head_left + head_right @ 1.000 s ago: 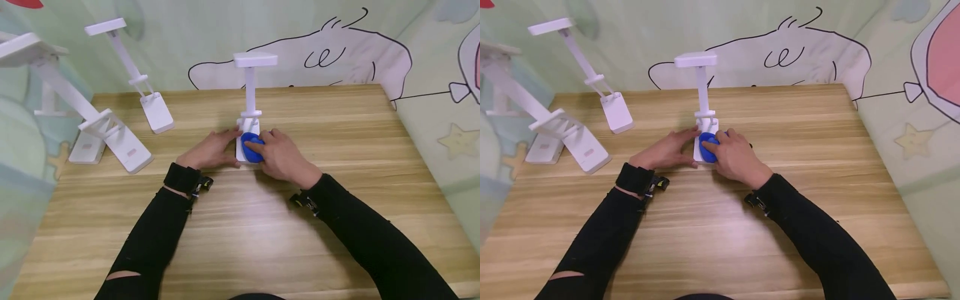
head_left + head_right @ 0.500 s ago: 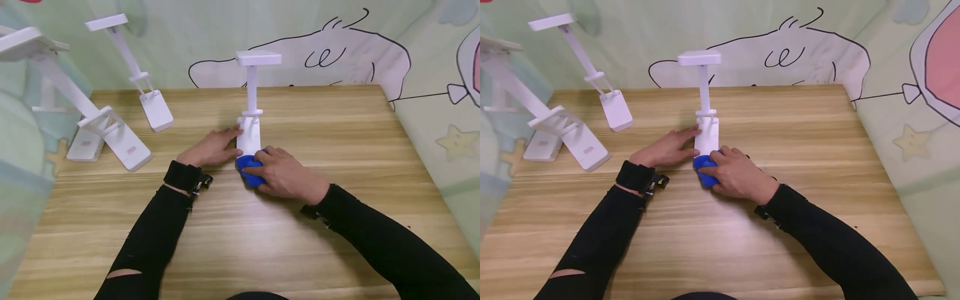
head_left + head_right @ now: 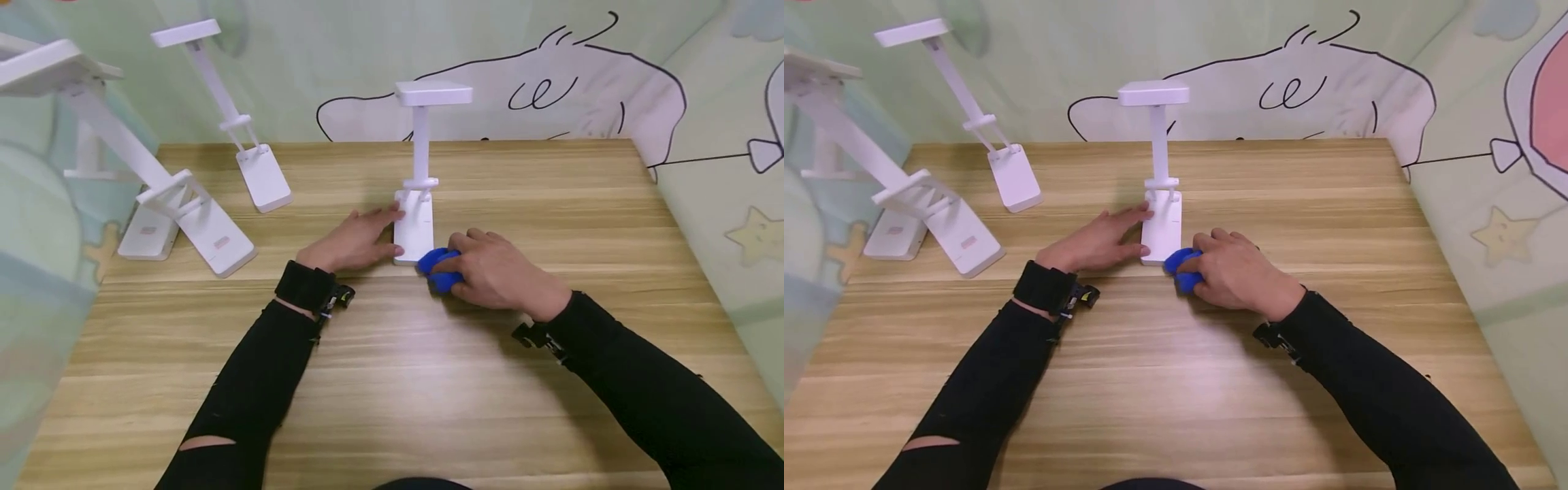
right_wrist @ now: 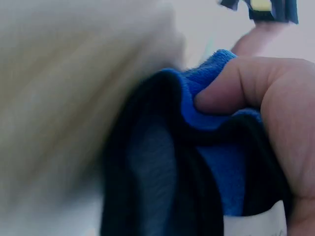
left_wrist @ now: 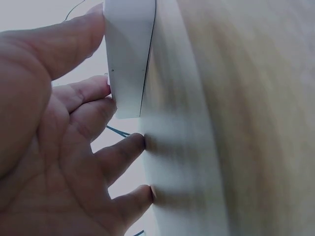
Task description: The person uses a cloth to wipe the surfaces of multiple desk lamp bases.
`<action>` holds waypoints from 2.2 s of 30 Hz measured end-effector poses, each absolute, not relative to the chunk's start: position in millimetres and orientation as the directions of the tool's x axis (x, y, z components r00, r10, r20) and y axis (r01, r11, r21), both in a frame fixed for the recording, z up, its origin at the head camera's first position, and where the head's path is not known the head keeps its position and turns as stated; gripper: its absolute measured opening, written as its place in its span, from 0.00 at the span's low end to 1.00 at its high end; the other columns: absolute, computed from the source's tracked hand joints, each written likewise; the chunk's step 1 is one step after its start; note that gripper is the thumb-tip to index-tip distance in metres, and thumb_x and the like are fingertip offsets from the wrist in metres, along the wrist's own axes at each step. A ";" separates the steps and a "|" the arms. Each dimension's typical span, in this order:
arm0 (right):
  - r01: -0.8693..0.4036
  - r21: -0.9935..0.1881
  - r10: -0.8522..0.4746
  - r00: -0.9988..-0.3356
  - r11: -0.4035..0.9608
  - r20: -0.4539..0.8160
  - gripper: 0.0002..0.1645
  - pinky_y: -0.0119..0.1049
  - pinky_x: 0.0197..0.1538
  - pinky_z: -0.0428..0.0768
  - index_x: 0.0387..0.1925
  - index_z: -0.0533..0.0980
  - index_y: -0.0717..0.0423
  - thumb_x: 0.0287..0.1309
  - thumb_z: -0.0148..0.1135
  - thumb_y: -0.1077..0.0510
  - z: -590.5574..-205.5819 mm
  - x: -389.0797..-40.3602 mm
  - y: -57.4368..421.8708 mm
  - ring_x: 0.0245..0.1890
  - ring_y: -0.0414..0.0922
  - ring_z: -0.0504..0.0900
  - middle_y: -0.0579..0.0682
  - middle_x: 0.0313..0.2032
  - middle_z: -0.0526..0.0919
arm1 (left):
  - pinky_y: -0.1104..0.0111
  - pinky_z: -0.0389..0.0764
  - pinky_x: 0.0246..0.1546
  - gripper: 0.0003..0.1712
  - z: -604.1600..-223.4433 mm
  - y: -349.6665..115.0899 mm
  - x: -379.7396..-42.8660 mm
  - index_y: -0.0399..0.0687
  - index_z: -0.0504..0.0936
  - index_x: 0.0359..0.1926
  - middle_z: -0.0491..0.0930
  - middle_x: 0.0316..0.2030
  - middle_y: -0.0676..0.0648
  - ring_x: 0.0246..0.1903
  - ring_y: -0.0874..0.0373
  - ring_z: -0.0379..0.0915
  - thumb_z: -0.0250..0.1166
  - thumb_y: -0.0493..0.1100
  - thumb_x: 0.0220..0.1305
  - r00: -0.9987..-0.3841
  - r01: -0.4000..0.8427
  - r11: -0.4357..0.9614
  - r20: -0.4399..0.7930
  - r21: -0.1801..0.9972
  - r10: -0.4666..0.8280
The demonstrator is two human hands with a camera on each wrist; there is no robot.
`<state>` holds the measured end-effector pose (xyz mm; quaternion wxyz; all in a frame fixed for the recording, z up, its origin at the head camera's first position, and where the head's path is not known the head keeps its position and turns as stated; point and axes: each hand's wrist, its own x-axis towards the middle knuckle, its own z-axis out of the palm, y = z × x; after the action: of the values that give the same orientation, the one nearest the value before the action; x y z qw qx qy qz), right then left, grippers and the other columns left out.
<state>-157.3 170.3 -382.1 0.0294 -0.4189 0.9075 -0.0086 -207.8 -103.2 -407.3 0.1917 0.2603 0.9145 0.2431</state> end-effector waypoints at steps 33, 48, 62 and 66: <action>-0.507 -0.263 -0.538 -0.841 0.821 -0.058 0.35 0.57 0.61 0.80 0.73 0.75 0.54 0.65 0.67 0.57 -385.5 -190.4 154.3 0.56 0.62 0.81 0.67 0.58 0.80 | 0.36 0.43 0.80 0.55 -411.6 -96.3 -205.5 0.49 0.57 0.83 0.49 0.85 0.47 0.84 0.47 0.44 0.73 0.61 0.66 -0.788 0.401 0.736 -0.205 0.545 0.581; 0.076 -0.885 -0.119 -0.982 0.459 -0.146 0.32 0.54 0.60 0.81 0.60 0.62 0.63 0.69 0.67 0.51 -367.9 -139.4 132.1 0.57 0.58 0.80 0.65 0.57 0.77 | 0.50 0.65 0.76 0.56 -360.2 -100.1 -152.9 0.55 0.53 0.82 0.59 0.80 0.47 0.78 0.50 0.58 0.73 0.64 0.65 -0.824 0.186 0.523 -0.157 0.832 0.544; 0.282 -0.955 -0.473 -0.856 -0.091 -0.208 0.23 0.47 0.60 0.85 0.69 0.63 0.61 0.82 0.46 0.54 -375.7 -125.0 104.1 0.52 0.47 0.87 0.60 0.64 0.75 | 0.43 0.70 0.72 0.43 -354.9 -99.4 -136.2 0.49 0.51 0.81 0.61 0.76 0.33 0.71 0.39 0.65 0.63 0.42 0.72 -0.931 0.153 0.627 -0.102 0.764 0.352; 0.081 -0.983 -0.368 -0.919 0.166 -0.138 0.24 0.48 0.48 0.89 0.68 0.71 0.63 0.78 0.55 0.57 -379.3 -143.0 120.8 0.43 0.52 0.90 0.65 0.57 0.80 | 0.43 0.72 0.70 0.36 -349.6 -119.2 -143.7 0.39 0.53 0.74 0.66 0.70 0.26 0.66 0.35 0.70 0.59 0.35 0.70 -0.981 0.086 0.715 -0.066 0.694 0.182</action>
<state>-143.0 120.8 -379.3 0.1760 -0.0965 0.7430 -0.6385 -143.7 -119.2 -349.6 0.0649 0.0725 0.9238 0.3703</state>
